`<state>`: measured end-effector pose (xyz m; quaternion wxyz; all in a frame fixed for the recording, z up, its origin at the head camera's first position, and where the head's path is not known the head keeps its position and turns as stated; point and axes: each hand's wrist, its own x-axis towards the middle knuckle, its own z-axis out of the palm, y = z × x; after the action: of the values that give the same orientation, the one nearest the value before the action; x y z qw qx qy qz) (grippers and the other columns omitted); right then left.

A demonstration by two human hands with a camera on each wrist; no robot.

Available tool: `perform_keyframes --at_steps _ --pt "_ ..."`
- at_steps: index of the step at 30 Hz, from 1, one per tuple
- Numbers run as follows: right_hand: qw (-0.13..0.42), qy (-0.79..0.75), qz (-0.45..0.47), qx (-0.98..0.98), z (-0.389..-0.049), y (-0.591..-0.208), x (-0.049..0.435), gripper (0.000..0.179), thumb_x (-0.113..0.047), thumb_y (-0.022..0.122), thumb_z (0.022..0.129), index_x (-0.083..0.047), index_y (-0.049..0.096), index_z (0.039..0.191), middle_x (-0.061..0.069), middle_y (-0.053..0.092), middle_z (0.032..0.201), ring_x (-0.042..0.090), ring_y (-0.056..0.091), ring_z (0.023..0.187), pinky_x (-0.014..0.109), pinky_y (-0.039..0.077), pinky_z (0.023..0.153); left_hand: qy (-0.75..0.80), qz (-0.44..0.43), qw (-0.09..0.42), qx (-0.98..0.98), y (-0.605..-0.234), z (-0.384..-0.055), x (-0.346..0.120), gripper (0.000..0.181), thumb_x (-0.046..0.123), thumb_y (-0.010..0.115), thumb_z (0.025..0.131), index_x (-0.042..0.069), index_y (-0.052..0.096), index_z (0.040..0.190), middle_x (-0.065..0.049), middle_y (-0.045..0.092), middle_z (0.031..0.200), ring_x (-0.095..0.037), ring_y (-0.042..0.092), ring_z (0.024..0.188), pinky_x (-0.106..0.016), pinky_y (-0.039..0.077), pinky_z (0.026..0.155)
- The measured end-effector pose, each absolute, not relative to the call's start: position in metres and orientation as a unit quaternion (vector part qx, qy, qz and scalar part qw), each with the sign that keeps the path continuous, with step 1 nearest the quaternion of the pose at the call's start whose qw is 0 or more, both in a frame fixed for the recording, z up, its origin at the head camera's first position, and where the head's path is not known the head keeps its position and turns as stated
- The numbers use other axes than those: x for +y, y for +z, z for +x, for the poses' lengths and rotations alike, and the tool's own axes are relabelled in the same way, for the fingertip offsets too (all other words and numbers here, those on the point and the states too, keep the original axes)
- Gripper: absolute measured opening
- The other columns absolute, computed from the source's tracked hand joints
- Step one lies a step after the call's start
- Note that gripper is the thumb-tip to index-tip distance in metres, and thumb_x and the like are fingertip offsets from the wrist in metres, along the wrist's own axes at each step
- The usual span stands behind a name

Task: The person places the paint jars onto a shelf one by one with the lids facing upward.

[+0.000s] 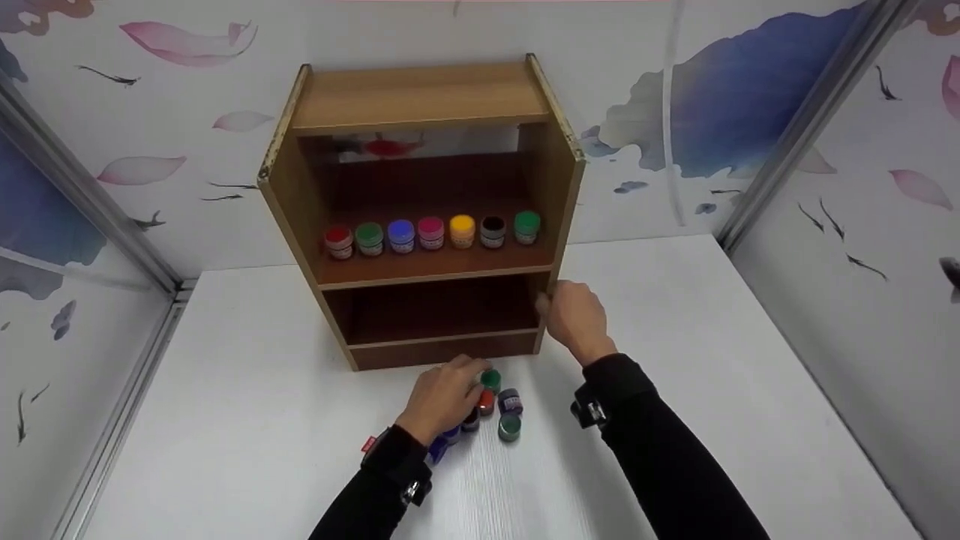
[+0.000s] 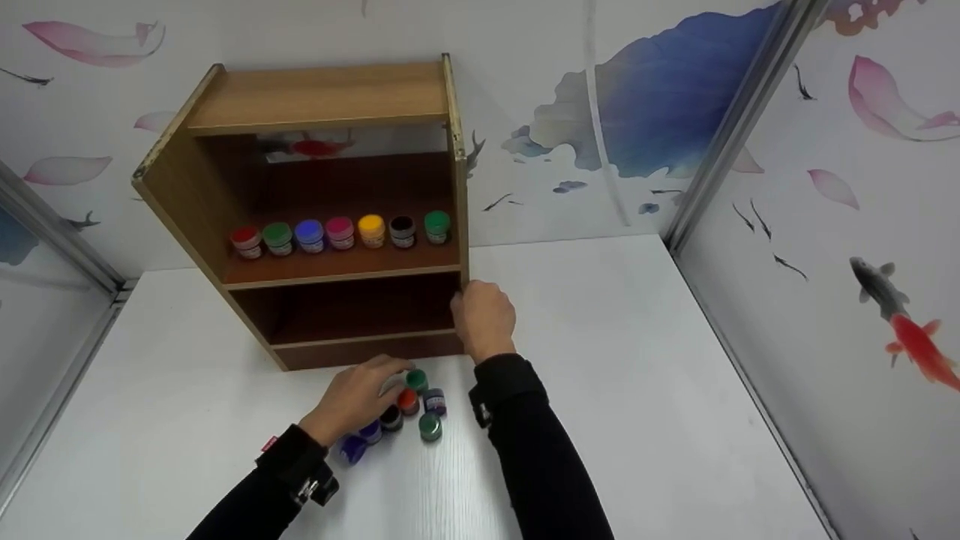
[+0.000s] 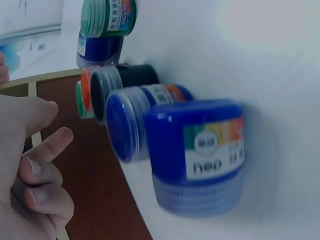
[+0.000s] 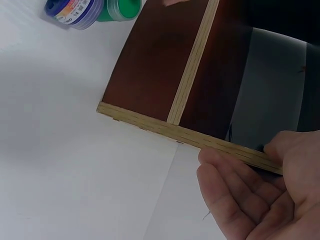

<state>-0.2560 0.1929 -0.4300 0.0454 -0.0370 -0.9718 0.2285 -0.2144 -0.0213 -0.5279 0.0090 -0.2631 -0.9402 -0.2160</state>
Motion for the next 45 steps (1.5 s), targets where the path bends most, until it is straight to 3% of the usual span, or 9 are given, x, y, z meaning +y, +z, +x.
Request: perform_keyframes --at_steps 12,18,24,30,37,45 --pt "0.019 0.251 -0.068 -0.965 -0.255 -0.422 0.19 0.034 -0.027 0.056 0.095 0.004 0.07 0.099 0.015 0.072 0.083 0.019 0.059 0.063 0.029 0.041 0.054 -0.219 -0.262 0.009 -0.94 -0.54 -0.219 -0.012 0.031 0.016 0.061 0.094 0.021 0.065 0.124 -0.006 0.067 0.117 -0.021 0.068 0.095 -0.037 0.055 0.077" --pt "0.042 0.24 -0.064 -0.968 -0.256 -0.421 0.188 0.033 -0.025 0.053 0.096 0.001 0.07 0.085 0.014 0.069 0.074 0.019 0.058 0.06 0.03 0.041 0.049 -0.217 -0.251 -0.019 -0.943 -0.538 -0.219 -0.011 0.032 0.018 0.059 0.096 0.021 0.063 0.128 -0.006 0.066 0.122 -0.023 0.067 0.103 -0.039 0.055 0.081" --pt "0.062 0.243 -0.057 -0.966 -0.255 -0.426 0.189 0.032 -0.023 0.053 0.096 0.004 0.071 0.095 0.018 0.072 0.082 0.028 0.069 0.069 0.038 0.051 0.055 -0.223 -0.252 -0.023 -0.942 -0.541 -0.219 -0.009 0.032 0.02 0.056 0.098 0.021 0.062 0.129 -0.007 0.066 0.122 -0.024 0.067 0.103 -0.04 0.055 0.082" --pt "0.079 0.235 -0.048 -0.967 -0.256 -0.435 0.19 0.034 -0.025 0.052 0.098 0.003 0.07 0.102 0.017 0.073 0.084 0.027 0.069 0.071 0.04 0.052 0.058 -0.229 -0.246 -0.033 -0.941 -0.543 -0.217 -0.008 0.034 0.019 0.053 0.099 0.022 0.06 0.132 -0.008 0.065 0.124 -0.026 0.067 0.103 -0.041 0.055 0.082" --pt "0.111 0.225 -0.047 -0.967 -0.256 -0.44 0.189 0.031 -0.024 0.053 0.098 0.002 0.068 0.087 0.017 0.07 0.076 0.026 0.065 0.064 0.041 0.05 0.055 -0.23 -0.247 -0.031 -0.941 -0.543 -0.216 -0.006 0.036 0.017 0.052 0.098 0.021 0.06 0.133 -0.007 0.066 0.123 -0.025 0.067 0.101 -0.041 0.055 0.08" --pt "0.116 0.214 -0.05 -0.969 -0.257 -0.443 0.189 0.032 -0.025 0.053 0.098 0.002 0.067 0.088 0.017 0.07 0.076 0.028 0.068 0.067 0.043 0.052 0.057 -0.217 -0.249 -0.024 -0.944 -0.543 -0.216 -0.002 0.035 0.023 0.053 0.099 0.023 0.059 0.133 -0.006 0.066 0.123 -0.025 0.068 0.098 -0.04 0.055 0.077"
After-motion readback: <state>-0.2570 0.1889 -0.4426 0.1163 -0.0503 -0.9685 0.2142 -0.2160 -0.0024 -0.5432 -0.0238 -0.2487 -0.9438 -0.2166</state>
